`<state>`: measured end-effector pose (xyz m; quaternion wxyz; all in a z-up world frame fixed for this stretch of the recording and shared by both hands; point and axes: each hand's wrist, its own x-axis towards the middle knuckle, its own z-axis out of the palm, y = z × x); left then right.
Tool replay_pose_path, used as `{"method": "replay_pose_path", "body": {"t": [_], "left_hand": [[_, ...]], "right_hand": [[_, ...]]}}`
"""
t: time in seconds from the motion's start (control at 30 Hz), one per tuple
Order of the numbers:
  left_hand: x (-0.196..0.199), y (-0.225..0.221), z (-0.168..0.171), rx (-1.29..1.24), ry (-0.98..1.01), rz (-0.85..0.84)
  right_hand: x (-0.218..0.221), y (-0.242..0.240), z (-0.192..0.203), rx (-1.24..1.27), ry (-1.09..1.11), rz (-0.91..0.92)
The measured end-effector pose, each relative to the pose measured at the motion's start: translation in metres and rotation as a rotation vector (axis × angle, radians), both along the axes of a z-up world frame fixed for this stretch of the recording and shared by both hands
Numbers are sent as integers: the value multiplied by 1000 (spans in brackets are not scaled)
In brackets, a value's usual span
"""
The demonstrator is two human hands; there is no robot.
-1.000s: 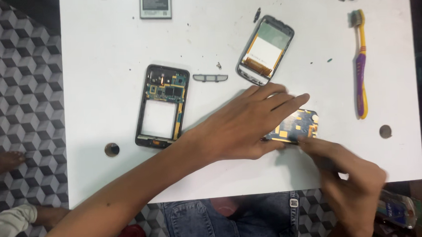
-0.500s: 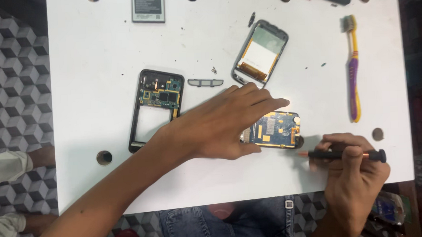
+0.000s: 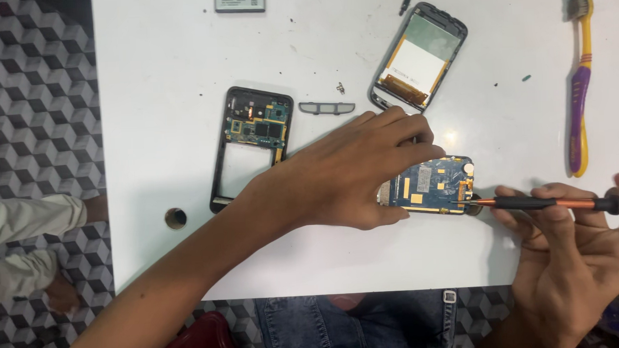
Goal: The person disassembles a black mobile phone using a screwdriver. They remove the back cover, unscrew the frame, and separate the internal components, including the motherboard and battery, placing them on the table.
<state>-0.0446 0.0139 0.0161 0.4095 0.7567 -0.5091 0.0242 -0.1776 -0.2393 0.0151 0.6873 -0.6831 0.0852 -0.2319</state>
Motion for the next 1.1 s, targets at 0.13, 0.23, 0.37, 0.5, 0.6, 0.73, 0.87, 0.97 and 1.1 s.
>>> {"method": "replay_pose_path", "body": {"t": [0.13, 0.23, 0.37, 0.5, 0.6, 0.73, 0.87, 0.97, 1.1], "left_hand": [[5, -6, 3, 172, 99, -18], [6, -6, 9, 204, 135, -20], [7, -2, 8, 173, 159, -29], [7, -1, 5, 139, 155, -39], [6, -1, 13, 161, 166, -42], [5, -1, 14, 149, 142, -39], [6, -5, 5, 217, 230, 9], [4, -6, 3, 234, 247, 25], [-3, -11, 7, 210, -16, 30]], "right_hand": [[2, 0, 0, 301, -25, -27], [2, -1, -1, 85, -34, 3], [2, -2, -3, -21, 26, 6], [6, 1, 1, -75, 71, -5], [12, 7, 13, -52, 50, -1], [11, 16, 21, -134, 71, 1], [0, 21, 13, -269, -73, -63], [-12, 27, 1, -613, -246, -132], [-26, 29, -14, -487, -300, -223]]}}
